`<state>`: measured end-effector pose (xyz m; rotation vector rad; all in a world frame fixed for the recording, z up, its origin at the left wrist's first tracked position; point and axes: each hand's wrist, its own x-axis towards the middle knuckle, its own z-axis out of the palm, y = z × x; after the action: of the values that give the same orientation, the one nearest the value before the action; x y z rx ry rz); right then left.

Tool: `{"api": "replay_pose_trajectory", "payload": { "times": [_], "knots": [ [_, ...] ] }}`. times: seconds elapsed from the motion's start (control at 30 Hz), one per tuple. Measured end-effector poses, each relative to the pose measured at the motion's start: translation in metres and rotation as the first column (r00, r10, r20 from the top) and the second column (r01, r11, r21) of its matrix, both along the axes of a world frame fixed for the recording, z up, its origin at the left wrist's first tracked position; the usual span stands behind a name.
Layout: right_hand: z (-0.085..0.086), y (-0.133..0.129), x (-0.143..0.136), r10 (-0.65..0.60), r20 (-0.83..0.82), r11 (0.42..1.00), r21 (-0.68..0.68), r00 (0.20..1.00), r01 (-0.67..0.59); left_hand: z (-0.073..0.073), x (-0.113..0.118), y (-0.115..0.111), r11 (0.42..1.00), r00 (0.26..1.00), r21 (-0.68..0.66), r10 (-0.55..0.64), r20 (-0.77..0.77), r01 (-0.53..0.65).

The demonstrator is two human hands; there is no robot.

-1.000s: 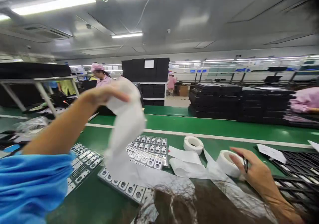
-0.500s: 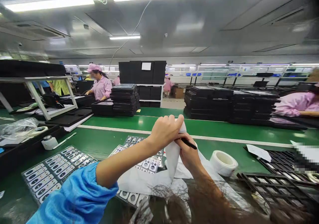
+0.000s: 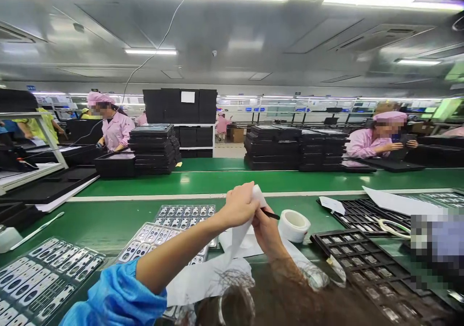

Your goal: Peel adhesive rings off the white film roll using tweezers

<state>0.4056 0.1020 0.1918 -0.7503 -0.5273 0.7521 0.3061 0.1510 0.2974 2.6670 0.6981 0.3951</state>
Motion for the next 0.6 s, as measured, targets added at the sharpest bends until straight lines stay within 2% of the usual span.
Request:
{"api": "replay_pose_trajectory", "payload": {
  "times": [0.1, 0.17, 0.23, 0.3, 0.37, 0.5, 0.57, 0.6],
  "knots": [
    [-0.005, -0.009, 0.018, -0.007, -0.037, 1.0, -0.023, 0.999, 0.006, 0.004, 0.0, 0.01, 0.986, 0.992, -0.106, -0.13, -0.009, 0.128],
    [-0.009, -0.019, 0.03, 0.016, -0.062, 0.999, -0.04, 0.998, -0.019, 0.006, -0.005, 0.019, 0.951, 0.963, -0.154, -0.271, -0.003, 0.268],
    [-0.015, -0.028, 0.037, 0.048, -0.086, 0.997, -0.057, 0.995, -0.053, 0.004, -0.009, 0.027, 0.878, 0.901, -0.211, -0.43, 0.047, 0.43],
    [-0.02, -0.035, 0.04, 0.102, -0.1, 0.991, -0.073, 0.99, -0.109, -0.004, -0.008, 0.033, 0.789, 0.844, -0.303, -0.518, 0.138, 0.534],
    [-0.024, -0.039, 0.04, 0.172, -0.102, 0.98, -0.085, 0.98, -0.181, -0.02, -0.002, 0.034, 0.723, 0.836, -0.422, -0.499, 0.229, 0.547],
    [-0.034, -0.039, 0.04, 0.272, -0.082, 0.953, -0.117, 0.959, -0.281, -0.054, 0.018, 0.027, 0.605, 0.843, -0.592, -0.312, 0.439, 0.532],
    [-0.041, -0.041, 0.042, 0.317, -0.058, 0.935, -0.148, 0.947, -0.323, -0.063, 0.026, 0.026, 0.596, 0.834, -0.605, -0.23, 0.501, 0.528],
    [-0.045, -0.043, 0.044, 0.335, -0.037, 0.928, -0.161, 0.942, -0.336, -0.064, 0.028, 0.028, 0.612, 0.832, -0.596, -0.203, 0.517, 0.52]
  ]
}}
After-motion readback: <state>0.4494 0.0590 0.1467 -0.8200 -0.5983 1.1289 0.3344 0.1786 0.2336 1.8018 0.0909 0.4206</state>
